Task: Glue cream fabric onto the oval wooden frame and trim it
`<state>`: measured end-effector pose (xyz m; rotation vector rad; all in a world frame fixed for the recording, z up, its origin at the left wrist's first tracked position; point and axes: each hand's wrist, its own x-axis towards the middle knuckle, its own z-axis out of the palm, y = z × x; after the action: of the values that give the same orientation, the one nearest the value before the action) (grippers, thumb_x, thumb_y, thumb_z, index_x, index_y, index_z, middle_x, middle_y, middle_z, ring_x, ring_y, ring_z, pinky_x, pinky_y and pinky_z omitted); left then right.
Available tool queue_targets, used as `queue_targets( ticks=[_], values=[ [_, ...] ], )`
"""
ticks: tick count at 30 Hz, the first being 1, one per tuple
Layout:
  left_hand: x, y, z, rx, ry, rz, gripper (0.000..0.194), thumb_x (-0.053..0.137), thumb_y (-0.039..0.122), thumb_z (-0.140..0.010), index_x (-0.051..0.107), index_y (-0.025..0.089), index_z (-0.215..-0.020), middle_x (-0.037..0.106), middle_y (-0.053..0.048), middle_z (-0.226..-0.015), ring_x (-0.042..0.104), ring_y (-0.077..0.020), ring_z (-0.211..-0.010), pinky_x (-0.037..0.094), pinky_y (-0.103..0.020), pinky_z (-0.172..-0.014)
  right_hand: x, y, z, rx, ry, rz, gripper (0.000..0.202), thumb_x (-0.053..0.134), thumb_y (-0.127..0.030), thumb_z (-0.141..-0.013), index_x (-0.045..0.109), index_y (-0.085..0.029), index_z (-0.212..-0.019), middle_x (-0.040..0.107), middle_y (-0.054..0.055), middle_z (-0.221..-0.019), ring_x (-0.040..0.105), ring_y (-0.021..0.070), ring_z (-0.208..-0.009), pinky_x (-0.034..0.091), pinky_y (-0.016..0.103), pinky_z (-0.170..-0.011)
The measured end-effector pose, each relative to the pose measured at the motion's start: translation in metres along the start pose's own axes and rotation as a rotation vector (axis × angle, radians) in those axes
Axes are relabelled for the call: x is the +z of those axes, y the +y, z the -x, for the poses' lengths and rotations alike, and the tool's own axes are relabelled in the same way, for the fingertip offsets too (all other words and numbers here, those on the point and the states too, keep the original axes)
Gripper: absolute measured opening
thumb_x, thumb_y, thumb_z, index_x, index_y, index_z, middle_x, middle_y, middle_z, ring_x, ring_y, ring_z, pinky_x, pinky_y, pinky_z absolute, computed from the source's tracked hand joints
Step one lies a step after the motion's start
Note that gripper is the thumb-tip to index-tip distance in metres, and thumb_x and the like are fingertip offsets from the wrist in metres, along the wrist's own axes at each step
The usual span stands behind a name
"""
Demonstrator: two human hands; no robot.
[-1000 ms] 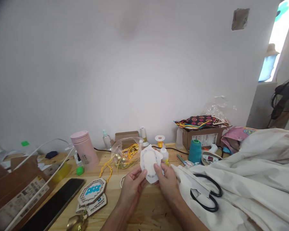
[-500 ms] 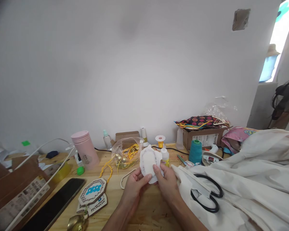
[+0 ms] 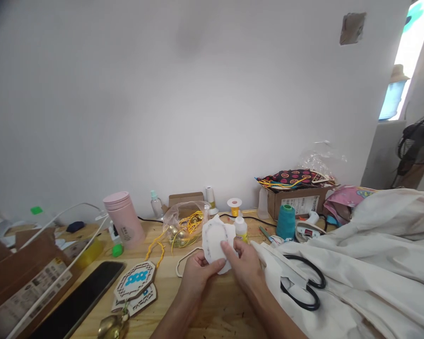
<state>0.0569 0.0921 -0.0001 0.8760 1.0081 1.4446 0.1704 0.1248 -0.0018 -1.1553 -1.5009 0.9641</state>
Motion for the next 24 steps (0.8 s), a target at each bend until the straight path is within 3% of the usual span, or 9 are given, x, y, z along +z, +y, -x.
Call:
queue_targets(
  ticks=[3,6,9,13,17,22,24],
  values=[
    [0.0002,-0.0015,-0.0002,-0.016,-0.017,-0.032,0.024,0.077,0.020,-0.046,0.070,0.011,-0.066,0.071,-0.006,-0.064,0.061,-0.0153,-0.056,0.046,-0.025,-0.058,-0.0009,0.0000,-0.0007,-0.029,0.117,0.105,0.041,0.052,-0.050,-0.063,0.030,-0.020,-0.046,0.029,-0.006,-0.047,0.029,0.0088,-0.046,0.024,0.021,-0.041],
    [-0.0002,-0.0029,-0.0002,-0.034,-0.027,-0.055,0.025,0.077,0.022,-0.044,0.070,0.010,-0.065,0.071,-0.007,-0.063,0.060,-0.0154,-0.054,0.046,-0.025,-0.055,-0.0018,-0.0001,-0.0008,0.024,0.097,0.055,0.043,0.043,-0.053,-0.068,0.028,-0.020,-0.044,0.026,-0.005,-0.045,0.026,0.0087,-0.045,0.021,0.022,-0.040],
    [0.0002,-0.0023,0.0004,-0.040,-0.018,-0.072,0.027,0.078,0.023,-0.042,0.070,0.010,-0.064,0.070,-0.007,-0.061,0.060,-0.0155,-0.053,0.046,-0.026,-0.055,-0.0029,-0.0007,-0.0013,0.083,0.047,-0.026,0.045,0.037,-0.056,-0.071,0.037,-0.019,-0.046,0.034,-0.003,-0.045,0.030,0.0098,-0.045,0.024,0.022,-0.041],
    [0.0025,-0.0006,0.0015,-0.045,-0.037,-0.095,0.024,0.078,0.023,-0.042,0.069,0.011,-0.061,0.070,-0.006,-0.059,0.059,-0.0155,-0.053,0.046,-0.026,-0.054,-0.0042,-0.0018,-0.0018,0.090,0.091,-0.035,0.037,0.053,-0.052,-0.064,0.051,-0.016,-0.053,0.050,-0.001,-0.049,0.042,0.0122,-0.048,0.030,0.022,-0.042],
    [0.0034,-0.0017,0.0008,-0.051,-0.070,-0.108,0.022,0.078,0.021,-0.042,0.069,0.011,-0.061,0.069,-0.005,-0.058,0.058,-0.0145,-0.051,0.045,-0.025,-0.053,-0.0055,0.0000,-0.0022,0.083,0.115,-0.129,0.044,0.045,-0.054,-0.069,0.053,-0.015,-0.051,0.054,0.002,-0.048,0.045,0.0131,-0.045,0.032,0.023,-0.041],
    [0.0002,-0.0049,0.0003,-0.059,-0.113,-0.115,0.023,0.077,0.022,-0.044,0.069,0.011,-0.063,0.069,-0.006,-0.060,0.058,-0.0152,-0.054,0.045,-0.026,-0.055,-0.0085,-0.0020,-0.0028,0.152,0.119,-0.096,0.032,0.065,-0.043,-0.055,0.064,-0.012,-0.065,0.065,0.006,-0.062,0.056,0.0197,-0.058,0.041,0.027,-0.049],
    [-0.0015,-0.0059,0.0006,-0.071,-0.144,-0.120,0.026,0.078,0.021,-0.043,0.069,0.010,-0.064,0.070,-0.007,-0.062,0.059,-0.0162,-0.056,0.045,-0.027,-0.056,-0.0100,-0.0024,-0.0038,0.145,0.103,-0.150,0.032,0.064,-0.044,-0.057,0.062,-0.012,-0.060,0.063,0.006,-0.059,0.055,0.0189,-0.055,0.041,0.026,-0.047]
  ],
)
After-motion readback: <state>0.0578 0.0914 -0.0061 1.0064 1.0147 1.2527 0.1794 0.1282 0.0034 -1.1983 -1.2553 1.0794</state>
